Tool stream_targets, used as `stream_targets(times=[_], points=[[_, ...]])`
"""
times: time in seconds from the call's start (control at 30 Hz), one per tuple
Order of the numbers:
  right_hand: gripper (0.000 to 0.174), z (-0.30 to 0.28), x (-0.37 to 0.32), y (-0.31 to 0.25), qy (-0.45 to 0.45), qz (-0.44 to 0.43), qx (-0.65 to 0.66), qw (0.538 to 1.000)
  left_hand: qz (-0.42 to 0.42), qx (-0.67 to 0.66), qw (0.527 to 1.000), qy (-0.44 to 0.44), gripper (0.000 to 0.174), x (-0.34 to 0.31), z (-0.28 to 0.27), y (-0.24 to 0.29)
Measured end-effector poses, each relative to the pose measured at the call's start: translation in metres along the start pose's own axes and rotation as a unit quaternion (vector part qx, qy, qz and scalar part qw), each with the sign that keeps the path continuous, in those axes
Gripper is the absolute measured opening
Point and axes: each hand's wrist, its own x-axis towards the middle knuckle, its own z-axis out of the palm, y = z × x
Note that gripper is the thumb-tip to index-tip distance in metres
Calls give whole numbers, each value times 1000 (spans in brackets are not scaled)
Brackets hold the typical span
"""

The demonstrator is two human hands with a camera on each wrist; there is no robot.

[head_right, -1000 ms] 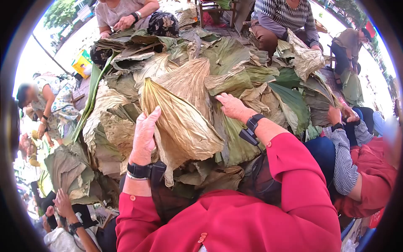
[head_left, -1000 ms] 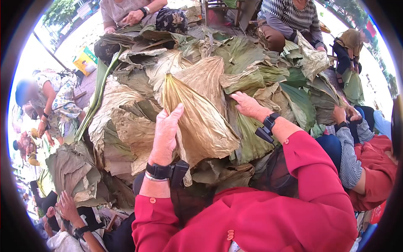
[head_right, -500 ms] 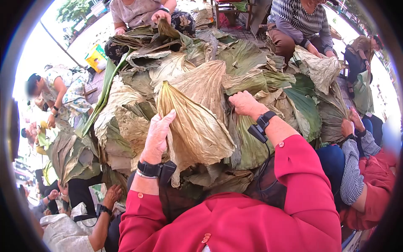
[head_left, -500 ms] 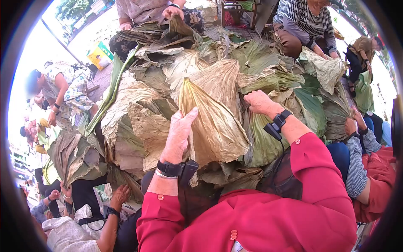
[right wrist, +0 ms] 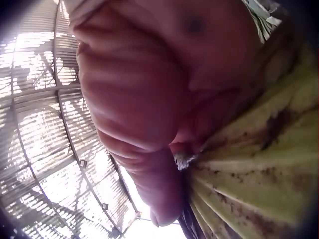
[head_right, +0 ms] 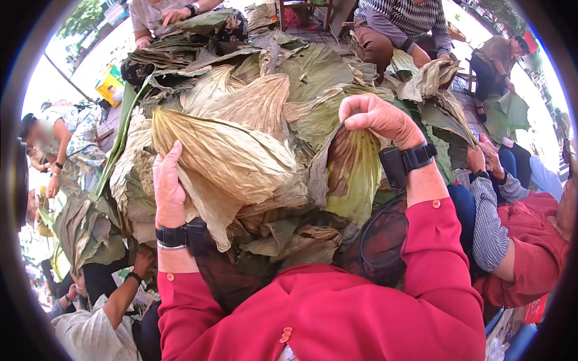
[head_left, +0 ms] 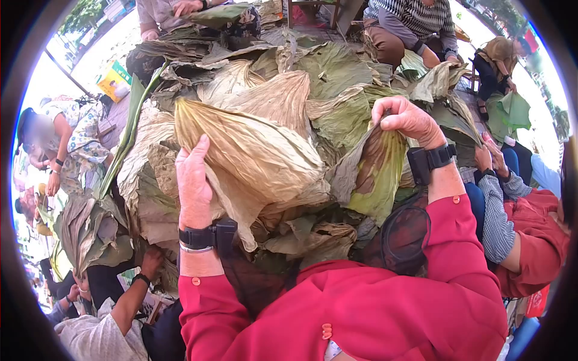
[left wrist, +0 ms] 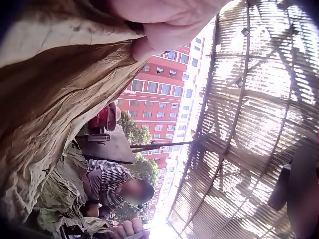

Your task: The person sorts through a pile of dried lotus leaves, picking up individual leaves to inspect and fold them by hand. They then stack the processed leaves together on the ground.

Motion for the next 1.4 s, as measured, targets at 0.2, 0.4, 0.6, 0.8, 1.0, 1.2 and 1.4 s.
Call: stream_targets(times=[0.2,0.4,0.6,0.8,1.0,1.2,1.4], points=[[19,35,3,-7,-55,19,4,998,46,29,998,-10,21,7,6,-22],[15,103,22,-23,-149,-66,-41,986,-47,133,971,-195,13,-25,50,-53],[15,122,35,-30,16,-169,-153,974,-140,21,922,-360,26,-52,60,-60],[13,113,50,-21,98,-140,-173,970,-183,105,933,-292,37,-47,51,-54],[18,115,55,-16,111,-119,-226,960,-124,196,881,-412,35,-44,52,-54],[45,106,51,-11,168,-181,-289,925,-206,68,932,-290,25,-46,53,-43],[27,103,45,6,-31,21,-13,999,-245,81,921,-292,28,-45,47,-34]])
